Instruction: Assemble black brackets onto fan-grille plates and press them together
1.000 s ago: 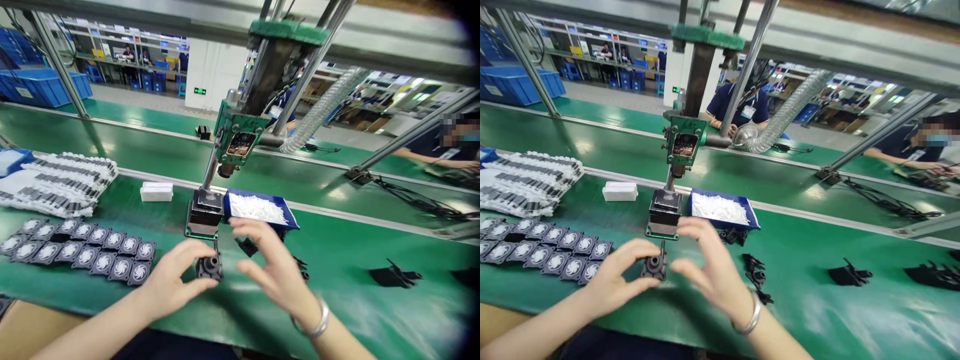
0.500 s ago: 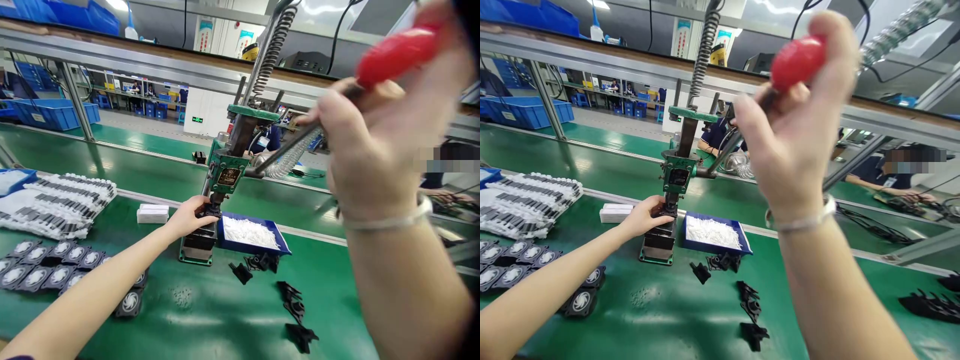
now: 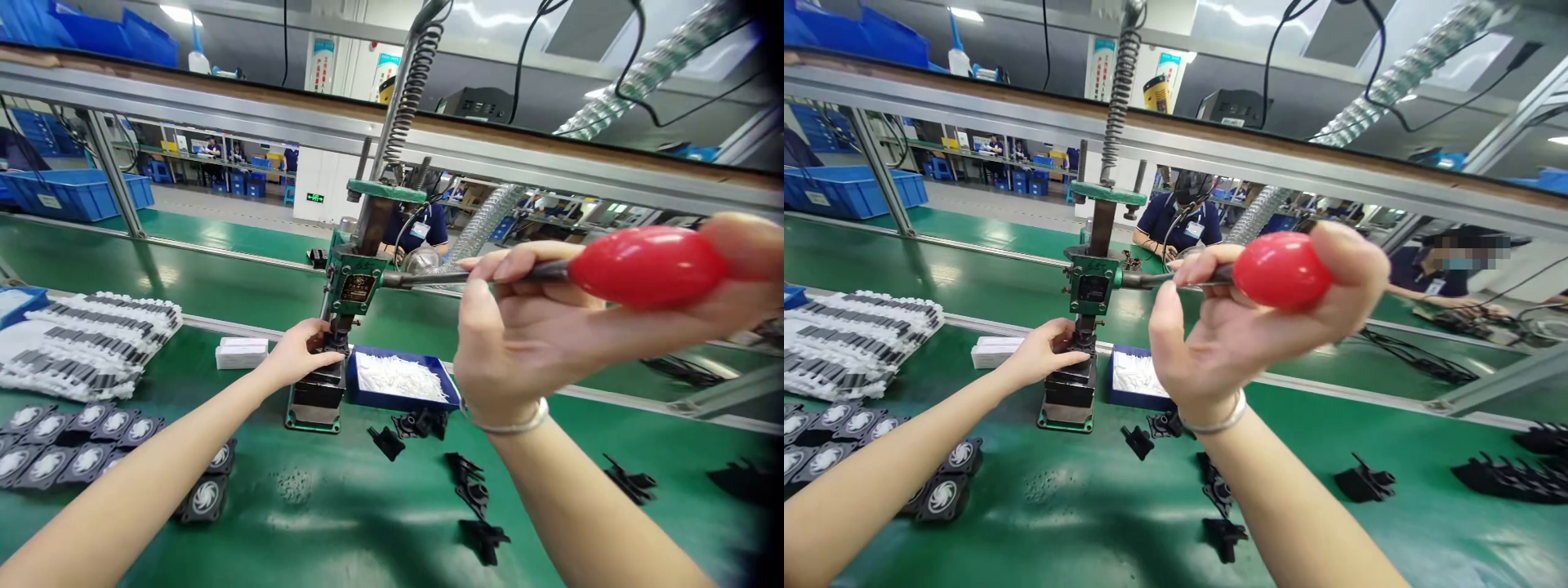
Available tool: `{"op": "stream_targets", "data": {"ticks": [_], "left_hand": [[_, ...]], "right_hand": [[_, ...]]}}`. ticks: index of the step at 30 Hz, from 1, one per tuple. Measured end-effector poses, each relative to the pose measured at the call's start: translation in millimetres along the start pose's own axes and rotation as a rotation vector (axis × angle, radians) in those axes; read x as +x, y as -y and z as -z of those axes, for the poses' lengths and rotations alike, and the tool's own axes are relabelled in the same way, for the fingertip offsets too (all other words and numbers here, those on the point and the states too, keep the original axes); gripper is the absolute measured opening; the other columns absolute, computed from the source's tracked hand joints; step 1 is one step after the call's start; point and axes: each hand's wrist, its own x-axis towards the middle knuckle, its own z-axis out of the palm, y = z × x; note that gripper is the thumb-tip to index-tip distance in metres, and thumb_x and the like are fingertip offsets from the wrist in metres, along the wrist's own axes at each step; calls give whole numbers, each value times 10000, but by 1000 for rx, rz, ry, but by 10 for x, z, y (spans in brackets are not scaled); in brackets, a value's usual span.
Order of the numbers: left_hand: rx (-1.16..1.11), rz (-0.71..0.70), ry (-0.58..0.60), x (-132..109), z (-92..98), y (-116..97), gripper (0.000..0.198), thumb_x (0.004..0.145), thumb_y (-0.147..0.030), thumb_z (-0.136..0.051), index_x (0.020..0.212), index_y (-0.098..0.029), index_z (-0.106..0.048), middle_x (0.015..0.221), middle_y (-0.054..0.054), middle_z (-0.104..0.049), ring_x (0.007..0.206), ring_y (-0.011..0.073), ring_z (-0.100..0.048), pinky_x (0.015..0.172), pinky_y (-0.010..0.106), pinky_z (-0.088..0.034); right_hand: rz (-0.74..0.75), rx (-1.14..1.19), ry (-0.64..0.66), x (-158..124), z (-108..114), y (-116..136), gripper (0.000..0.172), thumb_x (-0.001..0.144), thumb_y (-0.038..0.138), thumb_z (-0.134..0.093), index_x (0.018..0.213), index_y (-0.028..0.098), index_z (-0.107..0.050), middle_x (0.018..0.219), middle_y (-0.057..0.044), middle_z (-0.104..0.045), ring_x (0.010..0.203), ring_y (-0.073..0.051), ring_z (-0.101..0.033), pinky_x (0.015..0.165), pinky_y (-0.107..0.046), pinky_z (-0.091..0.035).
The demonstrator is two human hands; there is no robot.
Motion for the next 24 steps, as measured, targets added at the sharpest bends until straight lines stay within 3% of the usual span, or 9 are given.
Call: {"op": "stream_targets", "data": {"ticks": [1, 3, 6, 8, 12, 14, 18, 21, 24], "left_hand": [[-11, 16, -4, 8, -3, -4, 406, 667, -342, -806, 987, -164, -631, 977, 69, -672, 845, 219, -676, 818, 399, -570], [-31, 44, -24, 6, -14, -23, 410, 651, -323, -809, 976, -154, -627, 965, 68, -666, 839, 222, -681, 829, 416, -569], [-51, 60, -65, -106, -51, -114, 387, 646, -299, -812, 959, -155, -636, 987, 56, -621, 885, 218, -675, 870, 415, -560], [-46, 43, -81, -271, -112, -227, 345, 675, -282, -802, 968, -175, -655, 1013, 42, -587, 926, 207, -662, 891, 392, -551], [136, -137, -110, -679, -389, -465, 287, 805, -239, -728, 1082, -246, -655, 1057, 30, -590, 1008, 191, -620, 879, 331, -534], [262, -263, -167, -827, -585, -509, 303, 846, -225, -695, 1139, -256, -624, 1062, 33, -601, 1022, 189, -604, 884, 320, -520], [394, -413, -216, -968, -1000, -392, 364, 910, -225, -600, 1268, -216, -535, 1084, 79, -603, 1023, 216, -605, 890, 347, -518], [422, -393, -115, -1118, -1227, -219, 443, 929, -333, -572, 1336, -192, -471, 1182, 134, -593, 1109, 272, -604, 908, 395, -539], [455, -362, 71, -1399, -1306, -9, 443, 945, -382, -529, 1353, -220, -467, 1242, 136, -594, 1123, 269, -639, 861, 351, -585]], "right_hand": [[21, -3, 12, 23, 23, 1, 593, 921, 226, -548, 1359, 380, -180, 1364, -52, -223, 965, -162, -589, 871, -420, -563], [53, -3, 51, 74, 98, 16, 571, 926, 202, -544, 1382, 353, -236, 1242, -56, -399, 994, -196, -619, 899, -445, -568], [-115, 27, 244, -4, 264, 71, 555, 950, 216, -519, 1426, 320, -254, 1166, -65, -514, 1170, -236, -574, 1050, -491, -490], [-279, 47, 353, -245, 368, 114, 592, 935, 238, -555, 1445, 302, -261, 1226, -87, -516, 1176, -234, -567, 1059, -479, -486], [-598, -2, 633, -971, 469, 255, 761, 872, 286, -655, 1492, 265, -214, 1266, -116, -504, 987, -202, -616, 893, -409, -577], [-666, -50, 652, -1268, 469, 348, 730, 844, 287, -679, 1452, 227, -279, 1229, -118, -521, 975, -202, -616, 869, -385, -578], [-646, -253, 546, -1582, 573, 334, 414, 812, 237, -636, 1191, 185, -476, 1031, -77, -567, 902, -198, -628, 786, -337, -573], [-673, -512, 511, -1708, 1016, 48, 333, 828, 286, -615, 1130, 195, -507, 989, -62, -599, 865, -195, -638, 762, -325, -561], [-829, -897, 405, -1850, 1775, -411, 335, 847, 385, -592, 1118, 198, -529, 1004, -71, -633, 822, -204, -647, 764, -353, -553]]}}
